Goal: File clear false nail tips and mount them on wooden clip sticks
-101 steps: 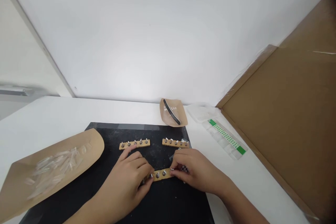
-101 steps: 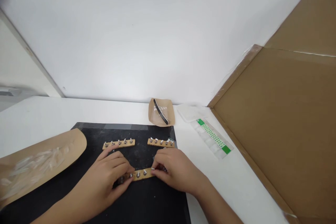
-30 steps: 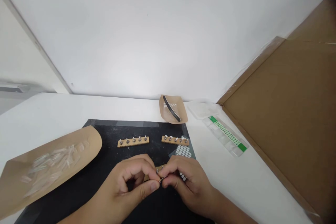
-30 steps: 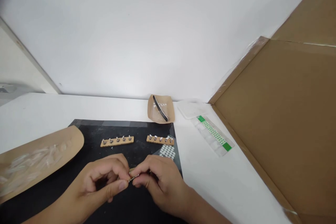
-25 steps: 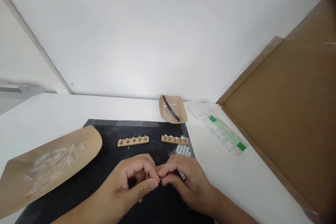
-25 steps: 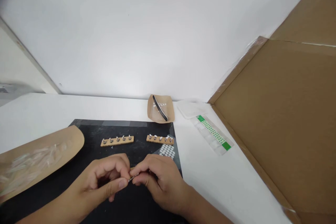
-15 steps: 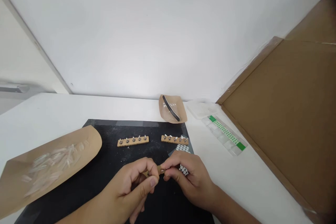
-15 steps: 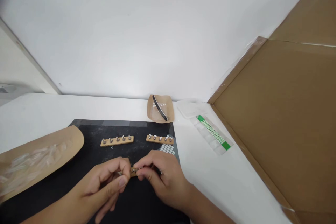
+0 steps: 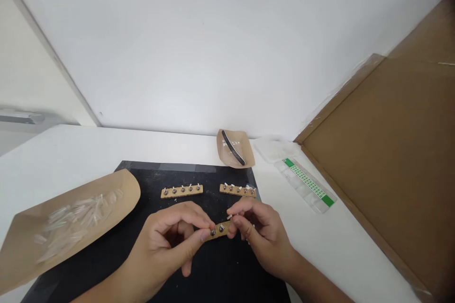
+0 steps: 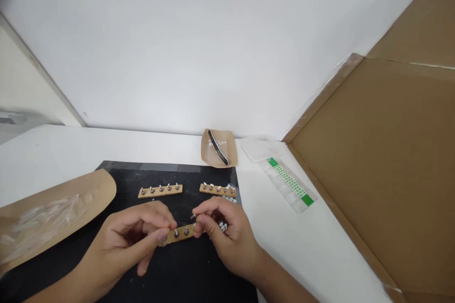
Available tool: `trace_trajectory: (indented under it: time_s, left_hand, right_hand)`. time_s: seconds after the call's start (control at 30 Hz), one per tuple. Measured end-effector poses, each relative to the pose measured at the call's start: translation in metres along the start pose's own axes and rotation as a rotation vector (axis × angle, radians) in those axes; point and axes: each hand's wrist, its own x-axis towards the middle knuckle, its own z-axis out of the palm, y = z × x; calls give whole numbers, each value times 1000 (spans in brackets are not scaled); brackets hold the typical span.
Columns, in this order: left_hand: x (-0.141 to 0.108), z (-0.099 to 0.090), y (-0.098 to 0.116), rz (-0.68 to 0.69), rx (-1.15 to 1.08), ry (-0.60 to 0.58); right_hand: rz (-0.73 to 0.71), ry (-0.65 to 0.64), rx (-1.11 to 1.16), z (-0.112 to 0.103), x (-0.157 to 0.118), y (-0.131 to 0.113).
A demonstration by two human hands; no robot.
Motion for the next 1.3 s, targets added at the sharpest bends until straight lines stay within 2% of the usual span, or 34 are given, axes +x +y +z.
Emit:
trace_trajectory:
  time_s: [0.17, 0.57, 0.83, 1.07, 1.3]
  left_hand:
    - [-3, -1, -3, -23, 12, -31]
    - [5, 2, -4, 100, 159, 186]
    - [5, 2, -1, 86, 255, 154]
    - [8, 4, 3, 78, 270, 206]
    - [7, 2, 2, 80, 323, 252]
  right_hand:
    - [59, 28, 28, 0, 1, 3]
    - [100, 50, -38, 1, 4, 4]
    - [95, 57, -83, 0, 5, 7]
    - [126, 21, -162, -1, 3, 9]
    - [179, -85, -221, -10, 8, 2]
